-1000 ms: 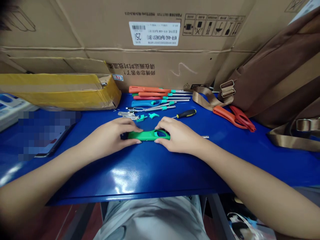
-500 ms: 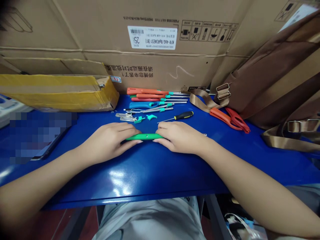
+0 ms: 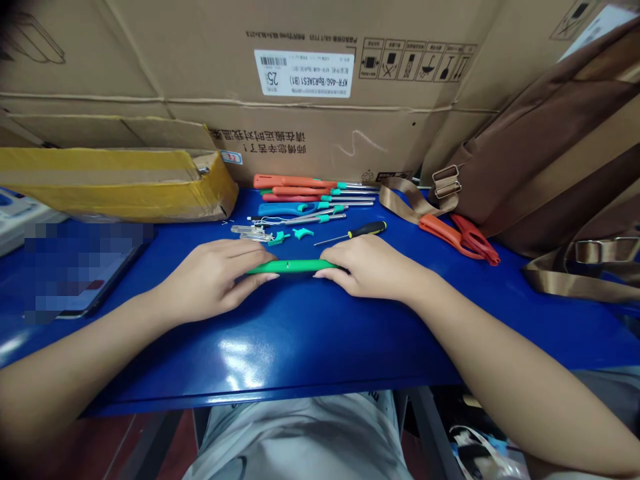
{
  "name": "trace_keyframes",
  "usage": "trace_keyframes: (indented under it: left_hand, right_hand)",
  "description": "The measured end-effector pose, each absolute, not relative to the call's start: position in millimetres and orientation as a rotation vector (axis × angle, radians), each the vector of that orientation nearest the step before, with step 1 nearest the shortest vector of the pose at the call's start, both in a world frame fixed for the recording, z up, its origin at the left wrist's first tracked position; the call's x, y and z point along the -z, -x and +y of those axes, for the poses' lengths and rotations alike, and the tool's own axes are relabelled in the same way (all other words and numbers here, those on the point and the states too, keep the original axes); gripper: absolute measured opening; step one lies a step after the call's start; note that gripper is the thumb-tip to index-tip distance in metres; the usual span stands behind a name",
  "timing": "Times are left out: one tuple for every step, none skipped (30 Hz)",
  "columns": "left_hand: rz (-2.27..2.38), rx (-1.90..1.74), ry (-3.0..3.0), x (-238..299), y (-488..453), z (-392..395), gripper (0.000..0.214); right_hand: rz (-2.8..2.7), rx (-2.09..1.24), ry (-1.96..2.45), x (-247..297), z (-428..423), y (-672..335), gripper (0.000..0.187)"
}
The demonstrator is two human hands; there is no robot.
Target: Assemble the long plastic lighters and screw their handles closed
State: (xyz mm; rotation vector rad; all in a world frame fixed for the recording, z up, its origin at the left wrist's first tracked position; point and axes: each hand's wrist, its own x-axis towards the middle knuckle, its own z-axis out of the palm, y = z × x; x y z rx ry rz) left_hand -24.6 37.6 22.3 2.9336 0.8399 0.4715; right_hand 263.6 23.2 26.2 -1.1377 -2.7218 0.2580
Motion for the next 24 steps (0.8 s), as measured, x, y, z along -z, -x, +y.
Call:
trace_keyframes:
  left_hand:
    - [0.85,-0.474,-2.854,-23,24,37,0.03]
    - [0.857,-0.482,-2.743,-22,23,36,0.03]
    - [0.871,-0.495,-2.594,-22,21,35,0.03]
    - [0.887,-0.512,-2.412,-21,19,34,0.03]
    - [0.901,-0.523,-2.209,-19,17,34,0.032]
    - [0.912,-0.531,-2.003,-17,14,34,0.034]
    - [0.92,-0.528,-1.82,-16,11,33,0.035]
    - [0.925,-0.527,-1.669,-14,9,34,0.036]
    - [0.928,-0.529,-1.572,-12,8,34,0.037]
    - [0.928,-0.536,-1.53,-11,7,34,0.038]
    - [0.93,-0.558,-1.548,-11,7,34,0.041]
    - [0.932,-0.591,-1.628,-10,8,34,0.043]
    - [0.923,-0.623,-1.767,-10,10,34,0.043]
    - [0.894,-0.65,-1.946,-10,12,34,0.041]
    - [0.841,-0.664,-2.141,-10,15,34,0.036]
    - [0.768,-0.668,-2.321,-10,17,34,0.031]
    - [0.692,-0.668,-2.457,-9,19,33,0.026]
    - [0.632,-0.672,-2.55,-8,20,33,0.023]
    - [0.589,-0.69,-2.606,-7,20,33,0.021]
    - [0.567,-0.719,-2.64,-6,21,33,0.02]
    - [0.553,-0.748,-2.664,-5,20,32,0.018]
    - [0.54,-0.771,-2.686,-4,20,32,0.017]
    - [0.53,-0.793,-2.709,-4,20,31,0.017]
    - [0.527,-0.812,-2.735,-4,19,31,0.016]
  right_hand:
    - [-2.723,-0.238,1.153,-27,23,-264,0.032]
    - [-2.719,-0.22,1.169,-27,24,-264,0.033]
    - [-2.711,-0.211,1.175,-27,23,-263,0.032]
    - [-2.7,-0.217,1.169,-27,23,-263,0.032]
    - [-2.687,-0.236,1.15,-27,23,-262,0.031]
    - [-2.676,-0.267,1.121,-26,22,-261,0.032]
    - [-2.671,-0.302,1.087,-25,22,-260,0.037]
    - [-2.673,-0.338,1.061,-24,21,-259,0.045]
    - [-2.678,-0.365,1.047,-23,20,-258,0.051]
    - [-2.685,-0.381,1.046,-22,19,-256,0.054]
    - [-2.694,-0.391,1.049,-21,19,-255,0.051]
    - [-2.701,-0.399,1.055,-21,18,-254,0.046]
    - [-2.702,-0.406,1.059,-20,18,-254,0.041]
    - [-2.698,-0.413,1.055,-21,18,-253,0.037]
    - [-2.692,-0.422,1.045,-21,18,-252,0.035]
    - [-2.686,-0.437,1.026,-21,17,-252,0.035]
    - [-2.679,-0.457,1.002,-20,17,-251,0.034]
    - [-2.672,-0.478,0.969,-20,17,-250,0.033]
    - [-2.663,-0.502,0.93,-19,16,-249,0.032]
    - [-2.651,-0.524,0.892,-17,16,-248,0.031]
    - [-2.637,-0.541,0.861,-16,15,-247,0.03]
    - [-2.623,-0.548,0.842,-14,14,-246,0.029]
    - [-2.612,-0.545,0.835,-12,13,-245,0.029]
    - [-2.603,-0.537,0.837,-11,13,-244,0.03]
